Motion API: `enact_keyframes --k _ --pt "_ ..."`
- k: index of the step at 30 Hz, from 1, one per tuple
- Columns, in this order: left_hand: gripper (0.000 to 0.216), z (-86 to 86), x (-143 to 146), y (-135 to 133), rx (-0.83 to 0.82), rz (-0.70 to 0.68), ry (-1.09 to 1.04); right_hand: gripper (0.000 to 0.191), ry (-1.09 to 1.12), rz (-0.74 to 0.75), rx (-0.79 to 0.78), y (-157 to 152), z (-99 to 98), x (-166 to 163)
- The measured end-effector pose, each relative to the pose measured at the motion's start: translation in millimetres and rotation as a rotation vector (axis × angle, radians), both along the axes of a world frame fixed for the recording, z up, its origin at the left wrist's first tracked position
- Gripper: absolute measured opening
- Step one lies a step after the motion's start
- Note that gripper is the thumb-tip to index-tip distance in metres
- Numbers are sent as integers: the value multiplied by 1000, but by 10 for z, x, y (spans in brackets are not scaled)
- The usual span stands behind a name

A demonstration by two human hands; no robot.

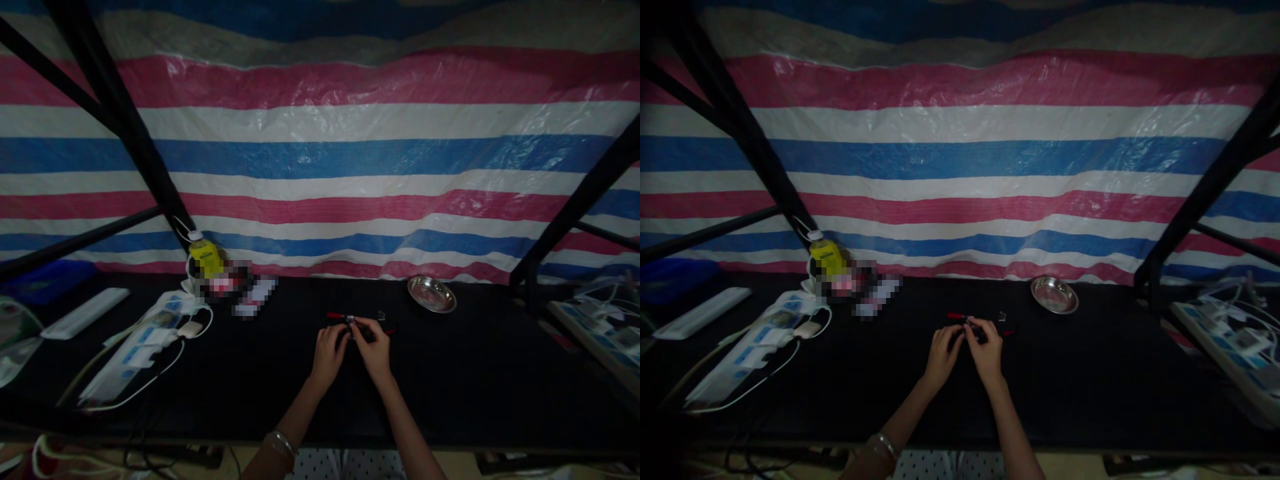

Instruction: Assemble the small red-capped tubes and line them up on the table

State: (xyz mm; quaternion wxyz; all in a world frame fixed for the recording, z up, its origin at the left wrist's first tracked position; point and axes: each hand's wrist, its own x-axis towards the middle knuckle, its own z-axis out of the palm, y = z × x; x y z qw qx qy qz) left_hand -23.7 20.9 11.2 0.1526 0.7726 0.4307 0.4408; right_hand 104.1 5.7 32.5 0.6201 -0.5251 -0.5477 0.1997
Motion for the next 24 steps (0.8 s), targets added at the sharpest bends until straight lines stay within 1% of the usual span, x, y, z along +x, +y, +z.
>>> enact_keyframes --k 3,7,12,16,18,20,24 --pt "20 -14 -5 20 -43 19 -40 21 1 15 -24 51 15 66" --pt "21 -4 -17 32 -69 61 -115 27 17 41 -52 120 50 198" --pt "30 43 -37 20 -128 16 -202 23 77 160 -143 146 80 347" --pt "28 30 -37 41 -234 23 -379 26 95 241 -217 121 42 408" --pt "26 17 -32 59 -305 36 -466 28 50 234 -226 104 1 424" --pt "25 6 -29 76 -351 49 -516 25 -12 214 -214 88 -48 432" --pt "25 -28 -38 117 -362 80 -572 22 -57 169 -166 77 -141 431"
